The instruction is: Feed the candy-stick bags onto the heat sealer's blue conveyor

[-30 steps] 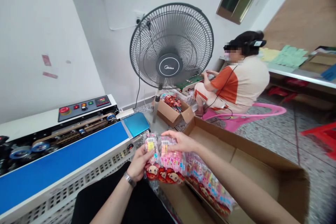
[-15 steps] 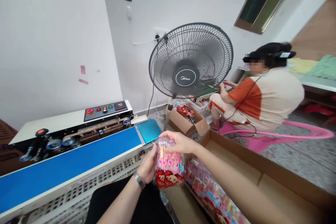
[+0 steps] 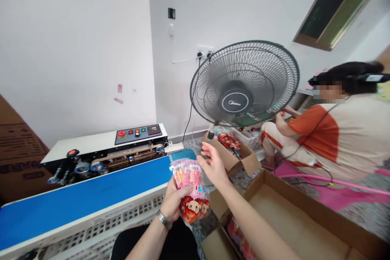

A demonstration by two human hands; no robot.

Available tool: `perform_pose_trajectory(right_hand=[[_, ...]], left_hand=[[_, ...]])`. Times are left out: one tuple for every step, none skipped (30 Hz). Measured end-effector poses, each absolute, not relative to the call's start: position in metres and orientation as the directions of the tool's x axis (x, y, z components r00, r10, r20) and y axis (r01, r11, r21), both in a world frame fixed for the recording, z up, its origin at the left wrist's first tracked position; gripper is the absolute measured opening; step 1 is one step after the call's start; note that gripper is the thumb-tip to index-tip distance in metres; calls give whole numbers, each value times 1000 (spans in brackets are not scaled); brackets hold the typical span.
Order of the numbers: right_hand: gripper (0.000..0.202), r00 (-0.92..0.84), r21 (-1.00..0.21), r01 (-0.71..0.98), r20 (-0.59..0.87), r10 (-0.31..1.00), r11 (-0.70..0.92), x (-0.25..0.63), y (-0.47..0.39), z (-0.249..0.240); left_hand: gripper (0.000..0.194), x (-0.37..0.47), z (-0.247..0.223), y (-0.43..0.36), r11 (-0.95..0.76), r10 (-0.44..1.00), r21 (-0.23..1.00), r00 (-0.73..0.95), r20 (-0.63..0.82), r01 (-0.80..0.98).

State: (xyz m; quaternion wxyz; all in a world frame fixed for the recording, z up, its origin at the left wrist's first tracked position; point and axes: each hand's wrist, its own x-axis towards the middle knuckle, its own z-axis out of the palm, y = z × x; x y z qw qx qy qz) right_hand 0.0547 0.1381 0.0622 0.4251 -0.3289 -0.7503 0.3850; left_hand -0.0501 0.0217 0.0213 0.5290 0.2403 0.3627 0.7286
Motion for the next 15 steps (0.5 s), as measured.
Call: perform_pose_trajectory(right_hand=[[51,-375,-893,147,347,860,425,53,135,53],[52,-373,-922,135,292,881,363,50,132,43],[53,-409,-943,132,229,883,306,47,128,33],[53,-453,-960,128,167,876,249,42,123,24],[53,-493,-973,123,111,863,195,37,119,17],[52,-520,-983,110,67,851,144,31,117,12],[51,-535,-991,90,37,844,101,25,115,8],[50,-542,-995,68,21,840,68,20,115,7],[48,-545,-998,47,14,838,47,14,116,6],[47,-551,-999,30,13,834,35,9,117,6],[47,-561,-999,18,14,828,29,4,120,6],[46,-570,-1000,12,16,822,27,0,122,6],[46,-582,-1000,9,15,813,25,-4,123,6],[45,-599,-1000,7,13,801,21,-7,124,5],[44,-615,-1000,2,12,789,17,-11,125,4]], left_hand=[[51,-56,21,23,-198,931,786,-364,-36,-586],[51,-63,21,24,-218,913,793,-406,-40,-569],[52,-69,20,25,-235,894,803,-446,-42,-548],[52,-75,20,26,-249,876,814,-480,-42,-525],[53,-80,20,27,-257,862,825,-505,-40,-504],[53,-85,19,28,-259,854,832,-519,-40,-491],[53,-90,18,29,-258,853,834,-521,-41,-488],[51,-95,18,30,-254,857,831,-513,-43,-495],[49,-99,17,30,-251,863,826,-503,-45,-505],[48,-103,16,31,-248,868,822,-495,-46,-512],[46,-107,14,32,-250,868,819,-494,-47,-517],[46,-111,13,32,-253,866,817,-498,-47,-519],[45,-115,11,33,-257,862,816,-504,-49,-519],[45,-119,9,34,-261,858,814,-511,-52,-520],[44,-123,6,34,-266,852,810,-520,-56,-522]])
